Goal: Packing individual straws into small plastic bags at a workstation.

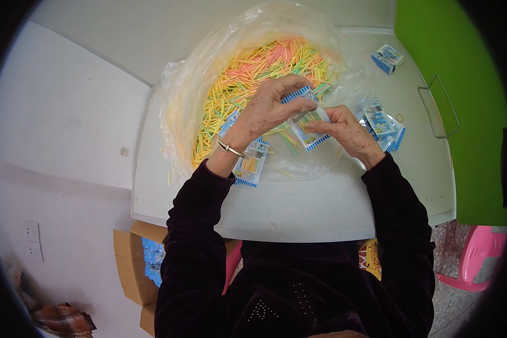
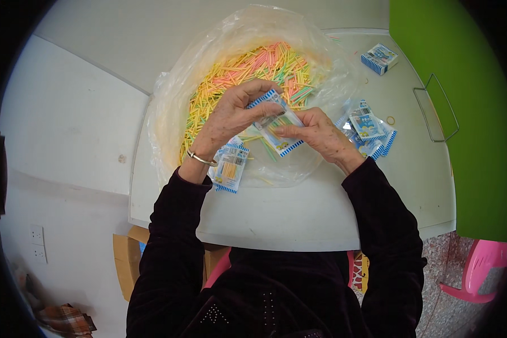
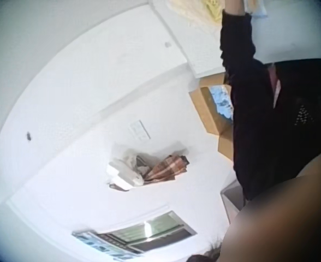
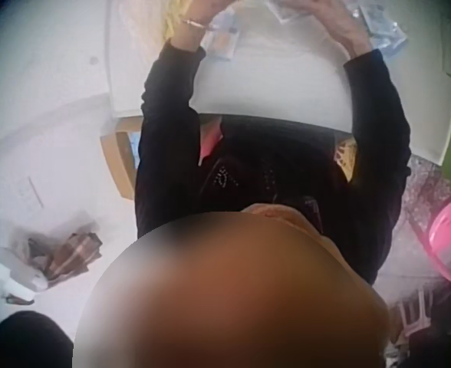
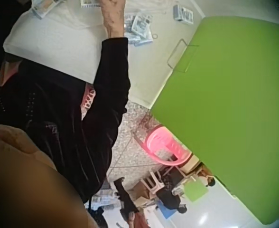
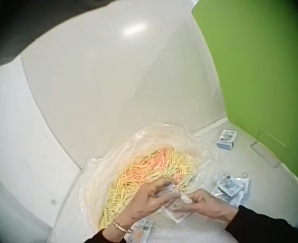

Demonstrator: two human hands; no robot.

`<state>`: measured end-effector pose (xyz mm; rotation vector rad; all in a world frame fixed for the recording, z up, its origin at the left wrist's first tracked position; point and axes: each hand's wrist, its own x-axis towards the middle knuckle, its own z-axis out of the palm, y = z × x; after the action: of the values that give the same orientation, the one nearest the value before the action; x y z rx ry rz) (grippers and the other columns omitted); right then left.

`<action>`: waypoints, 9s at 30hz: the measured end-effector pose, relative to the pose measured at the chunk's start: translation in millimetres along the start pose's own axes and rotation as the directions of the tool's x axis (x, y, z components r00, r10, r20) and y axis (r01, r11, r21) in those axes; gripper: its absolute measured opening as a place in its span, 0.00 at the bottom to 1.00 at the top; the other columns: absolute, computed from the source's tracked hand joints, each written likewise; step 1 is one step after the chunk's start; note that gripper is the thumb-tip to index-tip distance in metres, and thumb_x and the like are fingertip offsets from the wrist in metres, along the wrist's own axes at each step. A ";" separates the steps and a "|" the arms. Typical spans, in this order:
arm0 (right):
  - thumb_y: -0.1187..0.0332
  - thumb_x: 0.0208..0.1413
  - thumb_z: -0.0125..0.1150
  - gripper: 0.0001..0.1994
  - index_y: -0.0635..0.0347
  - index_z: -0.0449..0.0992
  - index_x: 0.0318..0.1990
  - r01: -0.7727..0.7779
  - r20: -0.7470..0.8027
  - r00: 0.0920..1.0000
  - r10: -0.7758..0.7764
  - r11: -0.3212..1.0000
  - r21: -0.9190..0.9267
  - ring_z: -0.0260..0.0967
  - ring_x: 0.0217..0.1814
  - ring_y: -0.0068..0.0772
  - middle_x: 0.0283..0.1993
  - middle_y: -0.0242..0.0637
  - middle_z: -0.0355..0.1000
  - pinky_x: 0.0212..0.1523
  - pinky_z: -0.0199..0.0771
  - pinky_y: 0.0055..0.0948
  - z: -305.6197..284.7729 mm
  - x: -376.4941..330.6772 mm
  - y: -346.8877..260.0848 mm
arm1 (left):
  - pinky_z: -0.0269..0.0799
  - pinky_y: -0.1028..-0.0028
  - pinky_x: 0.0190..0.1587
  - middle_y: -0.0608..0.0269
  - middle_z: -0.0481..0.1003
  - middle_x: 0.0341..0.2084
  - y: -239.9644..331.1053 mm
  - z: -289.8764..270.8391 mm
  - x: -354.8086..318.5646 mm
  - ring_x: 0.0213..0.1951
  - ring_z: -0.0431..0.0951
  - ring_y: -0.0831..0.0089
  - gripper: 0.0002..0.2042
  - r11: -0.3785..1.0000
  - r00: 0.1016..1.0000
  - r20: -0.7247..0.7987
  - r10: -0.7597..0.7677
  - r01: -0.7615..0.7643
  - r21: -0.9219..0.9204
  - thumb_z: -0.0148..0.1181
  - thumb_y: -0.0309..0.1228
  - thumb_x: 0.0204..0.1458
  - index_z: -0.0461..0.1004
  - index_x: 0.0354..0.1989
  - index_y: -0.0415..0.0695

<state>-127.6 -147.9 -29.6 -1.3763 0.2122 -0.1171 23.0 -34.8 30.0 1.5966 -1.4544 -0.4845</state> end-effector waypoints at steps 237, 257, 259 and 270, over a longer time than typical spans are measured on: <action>0.64 0.56 0.57 0.12 0.65 0.77 0.39 0.181 -0.069 0.982 -0.176 0.981 0.064 0.64 0.37 0.13 0.34 0.26 0.73 0.41 0.63 0.18 -6.1 13.3 4.2 | 0.63 0.74 0.51 0.57 0.70 0.46 -6.4 -1.2 -5.8 0.47 0.69 0.71 0.21 0.999 1.000 -0.001 -0.009 0.009 0.041 0.41 0.44 0.61 0.65 0.52 0.39; 0.64 0.54 0.60 0.12 0.64 0.77 0.41 0.093 -0.013 0.996 -0.092 0.993 0.078 0.70 0.39 0.15 0.37 0.31 0.75 0.44 0.67 0.18 -6.6 15.7 7.1 | 0.71 0.80 0.45 0.63 0.70 0.41 -9.8 -0.9 -0.5 0.43 0.72 0.78 0.19 0.958 0.997 0.060 -0.044 0.059 -0.281 0.58 0.20 0.50 0.63 0.50 0.38; 0.64 0.54 0.60 0.12 0.64 0.77 0.40 0.094 -0.014 0.996 -0.094 0.994 0.063 0.69 0.38 0.14 0.36 0.30 0.76 0.44 0.66 0.18 -5.3 15.4 7.0 | 0.71 0.80 0.45 0.63 0.69 0.42 -14.8 -0.2 0.7 0.43 0.72 0.78 0.19 0.991 0.995 0.025 0.095 -0.092 -0.098 0.58 0.20 0.49 0.63 0.51 0.38; 0.69 0.52 0.60 0.09 0.66 0.74 0.37 0.150 -0.303 0.903 -0.305 0.884 -0.443 0.65 0.35 0.16 0.34 0.28 0.71 0.38 0.64 0.18 -46.4 -27.3 -16.0 | 0.69 0.74 0.43 0.65 0.72 0.38 -8.1 -65.6 -53.8 0.41 0.71 0.77 0.17 0.967 0.913 0.321 -0.250 0.255 0.028 0.61 0.26 0.47 0.69 0.46 0.41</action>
<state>-163.6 -189.9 -20.0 -1.7952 0.3998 -0.5619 66.3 37.5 43.0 1.7638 -1.4792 -0.9421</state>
